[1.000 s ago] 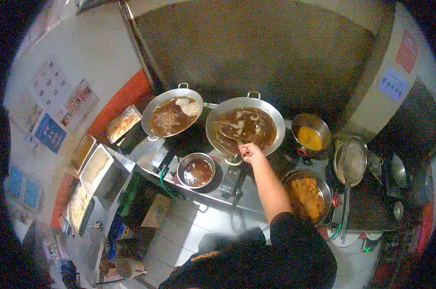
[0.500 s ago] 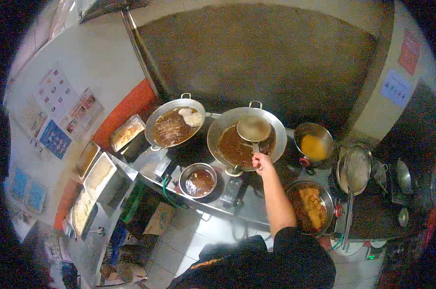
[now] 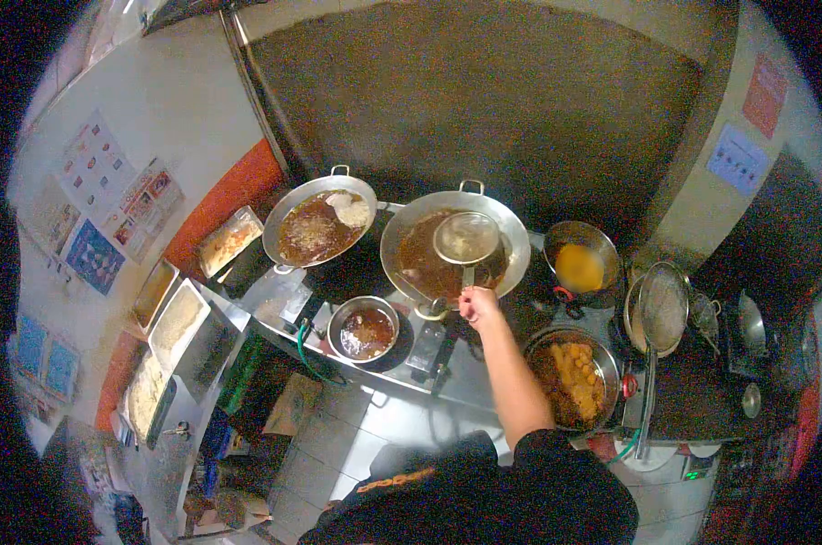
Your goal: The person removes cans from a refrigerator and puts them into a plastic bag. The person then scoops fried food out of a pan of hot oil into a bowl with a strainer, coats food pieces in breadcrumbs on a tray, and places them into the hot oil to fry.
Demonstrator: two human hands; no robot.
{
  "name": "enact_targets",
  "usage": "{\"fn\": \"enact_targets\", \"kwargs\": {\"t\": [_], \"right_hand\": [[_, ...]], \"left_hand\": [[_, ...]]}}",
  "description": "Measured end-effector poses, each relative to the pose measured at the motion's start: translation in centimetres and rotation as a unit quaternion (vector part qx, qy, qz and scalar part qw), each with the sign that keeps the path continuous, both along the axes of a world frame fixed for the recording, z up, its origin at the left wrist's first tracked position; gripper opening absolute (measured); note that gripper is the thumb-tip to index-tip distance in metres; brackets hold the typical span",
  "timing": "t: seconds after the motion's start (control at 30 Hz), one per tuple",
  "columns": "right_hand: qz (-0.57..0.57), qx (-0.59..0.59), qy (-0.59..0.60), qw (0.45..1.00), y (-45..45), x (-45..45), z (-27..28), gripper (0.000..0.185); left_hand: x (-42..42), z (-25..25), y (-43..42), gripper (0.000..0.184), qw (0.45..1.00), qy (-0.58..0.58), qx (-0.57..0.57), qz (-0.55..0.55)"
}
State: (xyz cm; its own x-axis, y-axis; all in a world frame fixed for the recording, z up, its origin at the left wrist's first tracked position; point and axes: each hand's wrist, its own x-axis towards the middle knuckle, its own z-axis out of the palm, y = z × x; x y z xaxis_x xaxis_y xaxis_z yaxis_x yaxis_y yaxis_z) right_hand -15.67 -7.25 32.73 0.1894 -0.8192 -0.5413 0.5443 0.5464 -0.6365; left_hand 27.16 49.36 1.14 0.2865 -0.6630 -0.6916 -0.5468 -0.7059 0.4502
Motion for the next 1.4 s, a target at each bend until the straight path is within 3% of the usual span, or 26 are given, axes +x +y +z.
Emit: {"fn": "enact_targets", "kwargs": {"t": [0.07,0.13,0.33,0.47,0.63,0.73,0.77,0.93,0.97,1.0,1.03,1.07,1.13,1.2,1.27,1.33,1.4], "right_hand": [[-0.031,-0.015,0.065,0.997,0.3,1.0,0.1,0.004],[-0.009,-0.030,0.039,0.999,-0.8,0.7,-1.7,0.003],[-0.038,-0.011,0.024,0.999,-0.4,1.1,-2.1,0.002],[-0.002,-0.020,0.003,1.000,-0.7,0.3,-2.4,0.005],[-0.037,-0.009,-0.004,0.999,0.7,0.2,-1.2,0.017],[-0.051,-0.010,0.011,0.999,0.4,0.5,-2.0,0.011],[-0.042,-0.032,0.027,0.998,0.7,0.0,-1.4,0.002],[-0.053,-0.012,0.026,0.998,1.2,0.0,0.0,0.008],[-0.041,-0.020,0.060,0.997,0.8,0.9,-1.2,0.005],[-0.039,-0.021,0.061,0.997,0.6,0.3,-1.1,0.005],[-0.030,0.008,0.026,0.999,0.3,-0.7,-0.8,0.004],[-0.021,0.036,-0.010,0.999,-0.1,-1.2,-0.5,0.005],[-0.035,0.001,0.073,0.997,0.8,0.7,-0.3,0.007],[0.002,0.025,-0.066,0.998,-0.4,-1.7,0.5,0.009],[-0.010,0.034,0.090,0.995,0.7,0.6,2.2,0.014],[0.021,0.057,-0.019,0.998,-1.8,-2.2,0.1,0.012],[0.025,0.042,0.026,0.998,-1.4,-1.4,0.7,0.009]], "left_hand": [[0.3,0.1,1.0,0.029,0.981,-0.078,-0.106,-0.141],[0.9,0.0,1.2,0.026,0.924,-0.155,-0.209,-0.278],[0.5,0.1,2.0,0.025,0.974,-0.091,-0.103,-0.180],[0.2,0.9,2.4,0.024,0.980,-0.083,-0.078,-0.164],[0.6,1.3,2.7,0.023,0.977,-0.092,-0.071,-0.176],[1.0,1.3,3.0,0.023,0.971,-0.104,-0.076,-0.201],[1.0,1.5,3.0,0.023,0.967,-0.110,-0.077,-0.216],[2.2,1.6,2.4,0.022,0.894,-0.197,-0.057,-0.398],[1.9,1.6,2.6,0.023,0.975,-0.079,-0.036,-0.205],[1.6,1.6,2.9,0.024,0.998,0.027,-0.051,0.014],[1.5,1.6,3.0,0.027,0.875,0.244,-0.032,0.417],[1.4,1.3,2.4,0.027,0.873,0.247,-0.036,0.418],[1.1,1.2,2.2,0.030,0.928,0.152,-0.014,0.341],[1.8,1.3,2.5,0.029,0.921,0.153,-0.016,0.357],[1.5,1.4,2.0,0.028,0.906,0.166,-0.020,0.389],[1.3,1.8,2.1,0.026,0.892,0.178,-0.016,0.415],[2.2,1.3,1.5,0.026,0.873,0.305,-0.020,0.380]]}}
